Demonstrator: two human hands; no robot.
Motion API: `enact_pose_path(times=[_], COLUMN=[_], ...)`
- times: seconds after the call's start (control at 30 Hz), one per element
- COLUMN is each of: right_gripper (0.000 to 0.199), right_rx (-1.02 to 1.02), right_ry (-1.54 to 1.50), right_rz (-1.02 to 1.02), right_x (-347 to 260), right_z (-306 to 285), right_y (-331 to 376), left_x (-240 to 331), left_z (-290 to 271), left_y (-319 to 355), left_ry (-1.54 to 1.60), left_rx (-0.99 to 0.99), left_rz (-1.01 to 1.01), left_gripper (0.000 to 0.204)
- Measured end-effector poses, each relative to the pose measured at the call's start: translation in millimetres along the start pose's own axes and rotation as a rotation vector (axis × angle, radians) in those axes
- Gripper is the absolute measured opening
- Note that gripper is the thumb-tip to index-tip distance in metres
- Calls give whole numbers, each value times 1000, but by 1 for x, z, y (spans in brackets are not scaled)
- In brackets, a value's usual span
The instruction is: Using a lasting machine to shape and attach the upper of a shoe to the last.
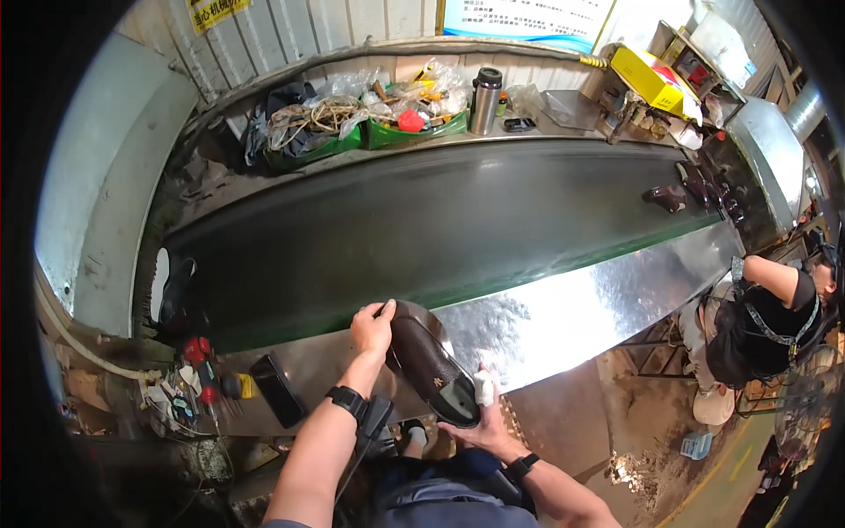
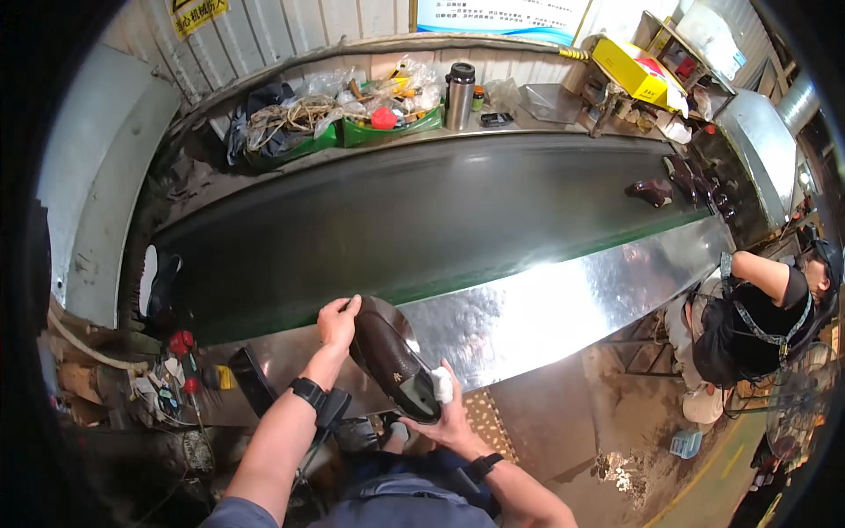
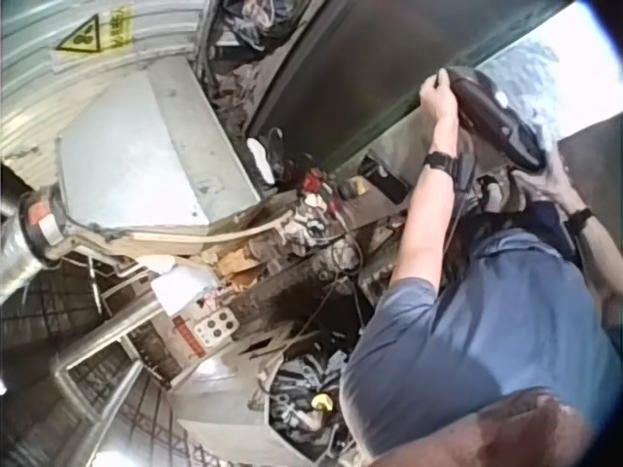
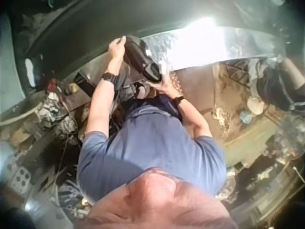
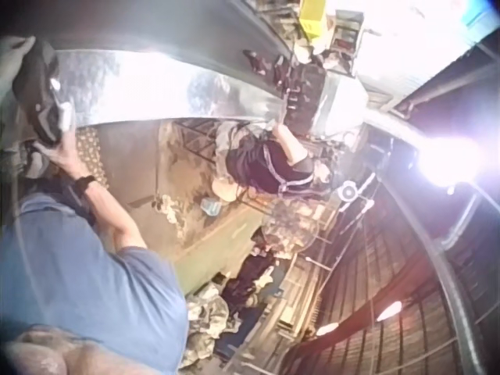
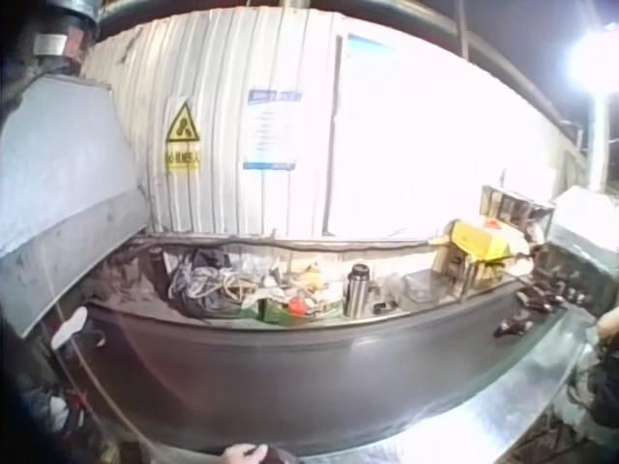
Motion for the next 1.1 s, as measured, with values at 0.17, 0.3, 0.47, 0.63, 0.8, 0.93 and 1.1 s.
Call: enact_pose_path(times=[0.17, 0.3, 0.47, 0.63, 0.8, 0.93, 1.1], right_gripper=[104, 94, 85, 84, 72, 62, 91], right_rx=[-109, -228, -255, -296, -301, -631, -738], right_ry=[-131, -134, -42, -30, -227, -459, -611], right_rz=[-19, -67, -181, -208, -91, 274, 1069], right_x=[19, 16, 19, 22, -2, 1, -23], right_z=[-6, -9, -8, 4, -7, 1, 62], right_y=[9, 22, 24, 23, 19, 5, -7], left_x=[-12, -33, 13, -2, -7, 18, 26], left_z=[-5, -3, 8, -4, -34, -80, -154], left_y=[21, 39, 61, 54, 68, 82, 128], left_ry=[-46, 345, -384, -287, -86, -56, 104], left_rx=[-37, -179, -122, -25, 36, 107, 189], left_rz=[-81, -189, -76, -124, -146, -87, -93], left_gripper=[37, 48, 65, 49, 34, 33, 28])
Point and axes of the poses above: each hand's wrist, its own y-axis away from the middle knuckle, its own z-axis out of the palm, x = y × z, the point moved 10 cm from there along -y, towards the middle knuckle
